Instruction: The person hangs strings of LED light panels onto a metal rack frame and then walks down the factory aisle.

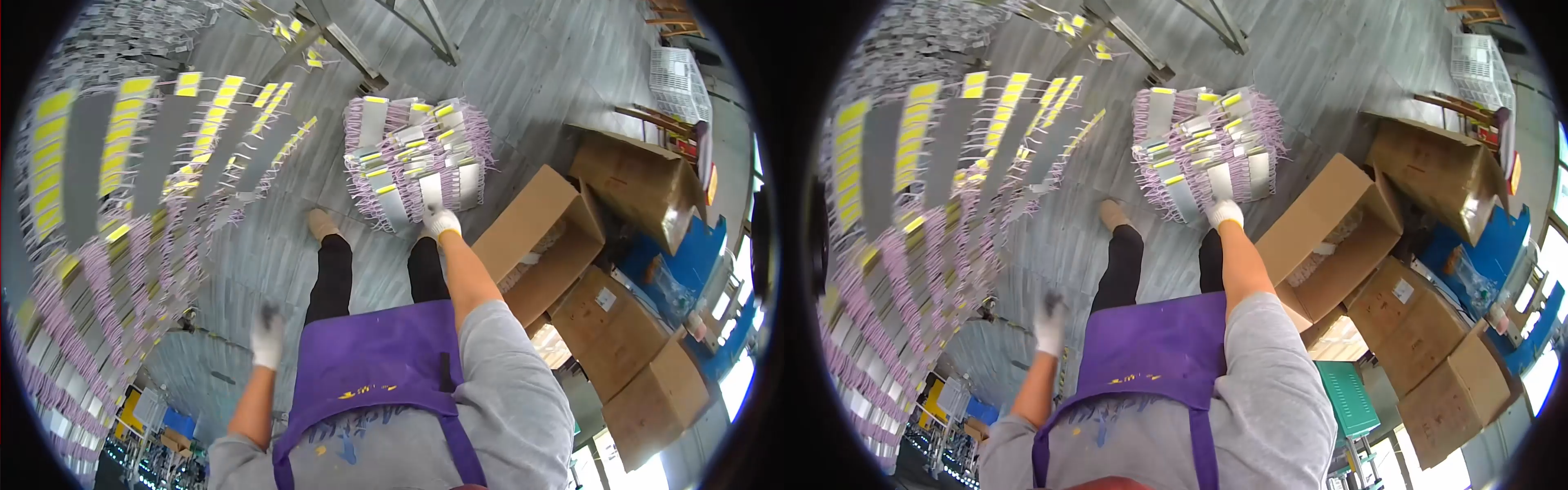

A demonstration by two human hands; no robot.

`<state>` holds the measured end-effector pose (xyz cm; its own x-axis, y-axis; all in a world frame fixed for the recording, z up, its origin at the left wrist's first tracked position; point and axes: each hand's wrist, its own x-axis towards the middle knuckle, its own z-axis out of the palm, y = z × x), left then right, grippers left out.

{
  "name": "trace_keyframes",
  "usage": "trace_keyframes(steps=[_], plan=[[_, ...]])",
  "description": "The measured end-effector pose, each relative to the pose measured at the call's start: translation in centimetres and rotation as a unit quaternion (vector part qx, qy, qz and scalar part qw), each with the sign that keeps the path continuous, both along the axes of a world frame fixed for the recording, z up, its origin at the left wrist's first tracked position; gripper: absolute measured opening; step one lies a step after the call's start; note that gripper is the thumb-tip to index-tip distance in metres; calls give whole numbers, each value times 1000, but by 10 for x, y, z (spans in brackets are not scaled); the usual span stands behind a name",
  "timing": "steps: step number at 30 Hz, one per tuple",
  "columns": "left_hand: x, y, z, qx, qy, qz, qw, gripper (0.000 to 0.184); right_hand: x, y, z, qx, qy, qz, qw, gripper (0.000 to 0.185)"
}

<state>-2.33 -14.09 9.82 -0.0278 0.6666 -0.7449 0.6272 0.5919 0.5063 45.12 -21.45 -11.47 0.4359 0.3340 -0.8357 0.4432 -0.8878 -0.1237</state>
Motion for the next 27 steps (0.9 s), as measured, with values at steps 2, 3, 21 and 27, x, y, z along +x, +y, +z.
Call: trace_keyframes(steps=[2,3,21,27], plan=[[60,-49,6,-70,166,-139,974,45,12,7,-57,6,-9,9,1000,52],[60,-79,-13,-59,124,-144,980,42,18,13,-84,-12,8,29,999,53],[91,-54,-30,-55,166,-109,979,35,42,-53,-34,152,-221,-50,962,22],[199,-28,-11,-270,-142,-58,951,57,57,-16,266,294,60,122,946,11]])
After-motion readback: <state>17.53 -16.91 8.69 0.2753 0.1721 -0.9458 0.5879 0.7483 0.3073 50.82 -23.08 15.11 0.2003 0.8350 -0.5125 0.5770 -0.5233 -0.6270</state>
